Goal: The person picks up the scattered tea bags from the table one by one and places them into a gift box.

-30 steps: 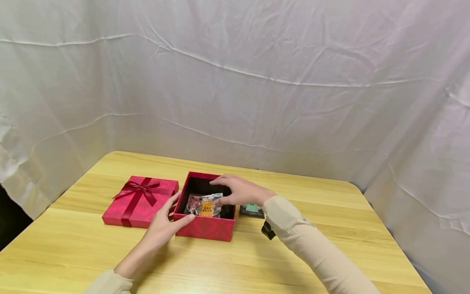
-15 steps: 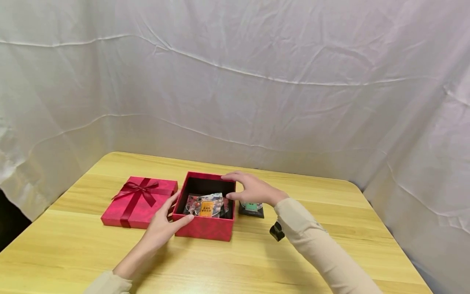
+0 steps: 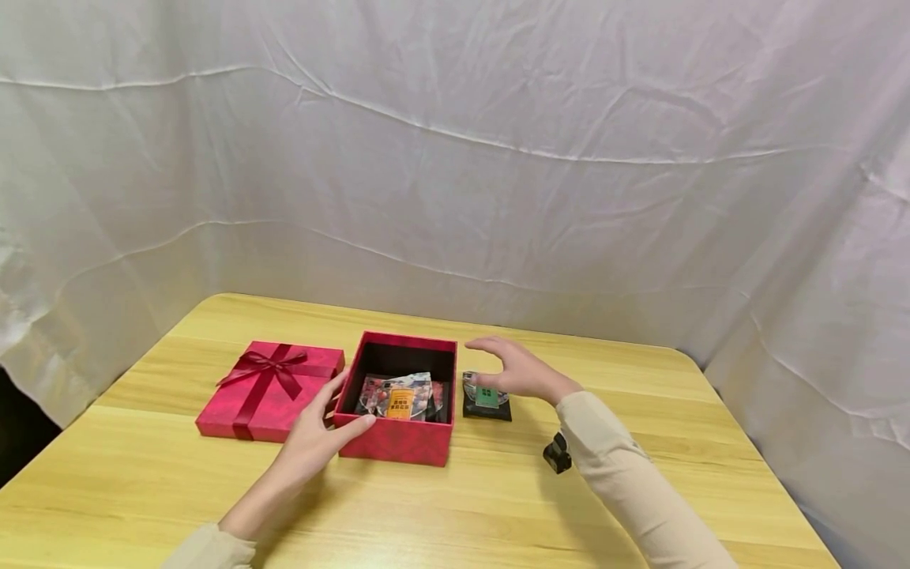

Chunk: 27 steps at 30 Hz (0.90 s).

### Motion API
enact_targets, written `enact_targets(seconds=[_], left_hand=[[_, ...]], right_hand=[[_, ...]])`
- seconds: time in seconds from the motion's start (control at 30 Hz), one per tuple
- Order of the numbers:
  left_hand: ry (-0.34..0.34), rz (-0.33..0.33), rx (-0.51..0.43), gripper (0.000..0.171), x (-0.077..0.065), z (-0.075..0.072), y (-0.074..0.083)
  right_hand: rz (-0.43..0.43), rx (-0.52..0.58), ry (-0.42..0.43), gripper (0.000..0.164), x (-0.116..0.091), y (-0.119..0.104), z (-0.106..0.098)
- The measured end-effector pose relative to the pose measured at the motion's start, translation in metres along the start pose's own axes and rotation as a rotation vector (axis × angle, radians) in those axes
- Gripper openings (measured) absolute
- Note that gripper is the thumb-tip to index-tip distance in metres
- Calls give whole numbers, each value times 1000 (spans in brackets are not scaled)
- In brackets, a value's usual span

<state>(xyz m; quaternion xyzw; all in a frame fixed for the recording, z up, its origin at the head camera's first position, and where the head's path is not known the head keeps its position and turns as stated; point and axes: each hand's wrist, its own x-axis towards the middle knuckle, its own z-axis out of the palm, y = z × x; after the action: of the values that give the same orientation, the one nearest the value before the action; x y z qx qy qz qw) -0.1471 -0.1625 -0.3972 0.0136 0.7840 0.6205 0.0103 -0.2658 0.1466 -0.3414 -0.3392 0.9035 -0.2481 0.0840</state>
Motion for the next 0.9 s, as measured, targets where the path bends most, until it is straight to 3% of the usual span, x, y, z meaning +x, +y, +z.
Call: enact_targets(seconds=[0.33, 0.9], left_hand=[[0, 7, -8, 83, -1, 0, 1], [-1, 9, -9, 83, 0, 0, 0]], right_hand=[[107, 17, -50, 71, -7, 18, 9], [170, 95, -66, 88, -10, 46, 32]])
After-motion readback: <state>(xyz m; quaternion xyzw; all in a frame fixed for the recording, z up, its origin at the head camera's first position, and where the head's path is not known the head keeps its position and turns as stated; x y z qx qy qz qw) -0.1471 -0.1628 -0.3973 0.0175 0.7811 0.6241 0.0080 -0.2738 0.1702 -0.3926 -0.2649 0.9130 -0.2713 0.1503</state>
